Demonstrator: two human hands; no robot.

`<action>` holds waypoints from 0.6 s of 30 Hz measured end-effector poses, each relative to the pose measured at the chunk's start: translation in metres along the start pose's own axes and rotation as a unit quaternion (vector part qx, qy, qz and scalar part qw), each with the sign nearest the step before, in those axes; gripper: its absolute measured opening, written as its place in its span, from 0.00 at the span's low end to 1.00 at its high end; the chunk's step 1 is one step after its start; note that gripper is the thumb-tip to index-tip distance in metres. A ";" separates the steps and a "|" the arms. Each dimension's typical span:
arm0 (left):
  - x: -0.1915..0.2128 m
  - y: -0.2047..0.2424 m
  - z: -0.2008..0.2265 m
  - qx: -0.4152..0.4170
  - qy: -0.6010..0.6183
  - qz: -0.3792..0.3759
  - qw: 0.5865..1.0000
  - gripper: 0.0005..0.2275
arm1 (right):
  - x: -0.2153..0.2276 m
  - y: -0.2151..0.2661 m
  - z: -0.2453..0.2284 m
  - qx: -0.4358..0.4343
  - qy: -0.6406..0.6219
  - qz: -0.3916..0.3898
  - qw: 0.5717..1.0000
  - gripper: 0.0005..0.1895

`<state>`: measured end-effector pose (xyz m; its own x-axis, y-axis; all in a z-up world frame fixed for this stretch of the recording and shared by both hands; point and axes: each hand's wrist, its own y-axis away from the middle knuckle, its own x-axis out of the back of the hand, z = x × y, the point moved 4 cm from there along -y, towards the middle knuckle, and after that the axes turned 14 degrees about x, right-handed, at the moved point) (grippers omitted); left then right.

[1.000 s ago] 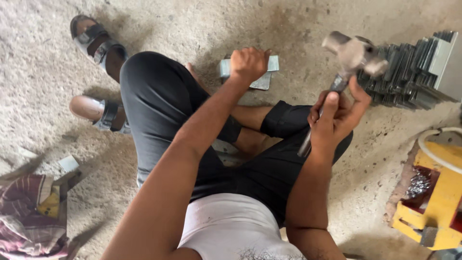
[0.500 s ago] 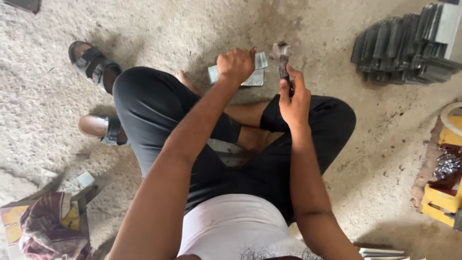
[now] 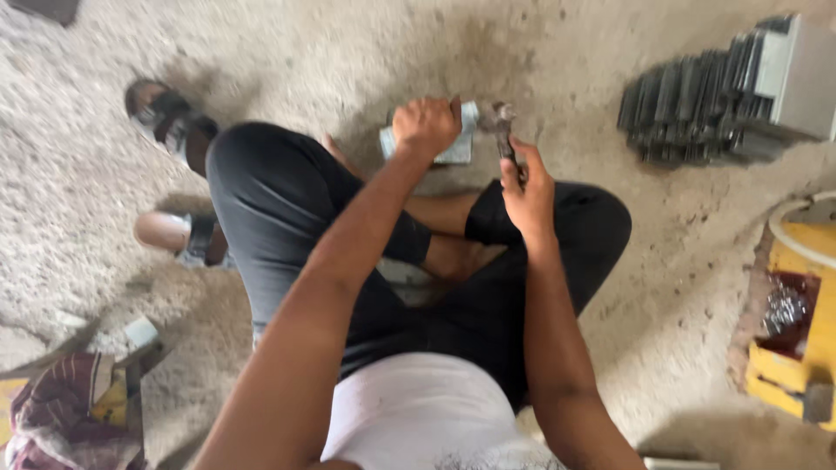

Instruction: The person sits on the floor and repeatedly strikes a small rectangular metal piece with a hammer. They hold the metal piece on a larger metal block with their left hand and use the hammer in their right hand to flatten or shape it.

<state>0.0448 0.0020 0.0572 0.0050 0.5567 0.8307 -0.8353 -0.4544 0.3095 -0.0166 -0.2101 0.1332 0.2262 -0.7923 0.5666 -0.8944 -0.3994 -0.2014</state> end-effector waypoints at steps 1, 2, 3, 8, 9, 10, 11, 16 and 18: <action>0.001 -0.009 -0.001 0.005 0.016 -0.004 1.000 0.28 | -0.004 -0.006 0.000 -0.044 -0.025 -0.005 0.999 0.20; -0.008 -0.010 -0.008 0.016 0.032 -0.017 0.999 0.30 | -0.005 -0.004 -0.006 -0.053 -0.077 0.014 0.996 0.21; -0.021 -0.015 -0.015 0.027 0.048 -0.031 0.998 0.32 | -0.005 -0.002 -0.013 -0.062 -0.129 0.032 0.989 0.22; -0.091 -0.008 -0.063 -0.198 0.243 0.340 0.887 0.16 | 0.008 0.030 -0.075 0.039 -0.238 0.103 0.965 0.21; -0.104 0.000 -0.072 -0.300 0.241 0.450 0.806 0.11 | 0.010 0.031 -0.089 0.079 -0.240 0.113 0.961 0.21; -0.120 -0.011 -0.077 -0.274 0.279 0.416 0.821 0.07 | 0.015 0.029 -0.102 0.122 -0.240 0.123 0.955 0.20; -0.133 -0.021 -0.080 -0.247 0.317 0.381 0.833 0.03 | 0.017 0.025 -0.112 0.155 -0.221 0.132 0.954 0.19; -0.148 -0.018 -0.079 -0.320 0.254 0.463 0.786 0.11 | -0.001 0.012 -0.151 0.396 0.268 0.133 0.868 0.17; -0.132 -0.009 -0.076 -0.349 0.240 0.489 0.763 0.11 | -0.015 0.005 -0.135 0.269 0.162 0.009 0.950 0.16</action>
<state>0.0098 -0.0141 -0.0903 -0.8694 0.4560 0.1902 -0.4012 -0.4268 -0.8105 -0.0766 -0.1376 0.2319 0.0049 -0.6531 0.7573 -0.5512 -0.6336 -0.5429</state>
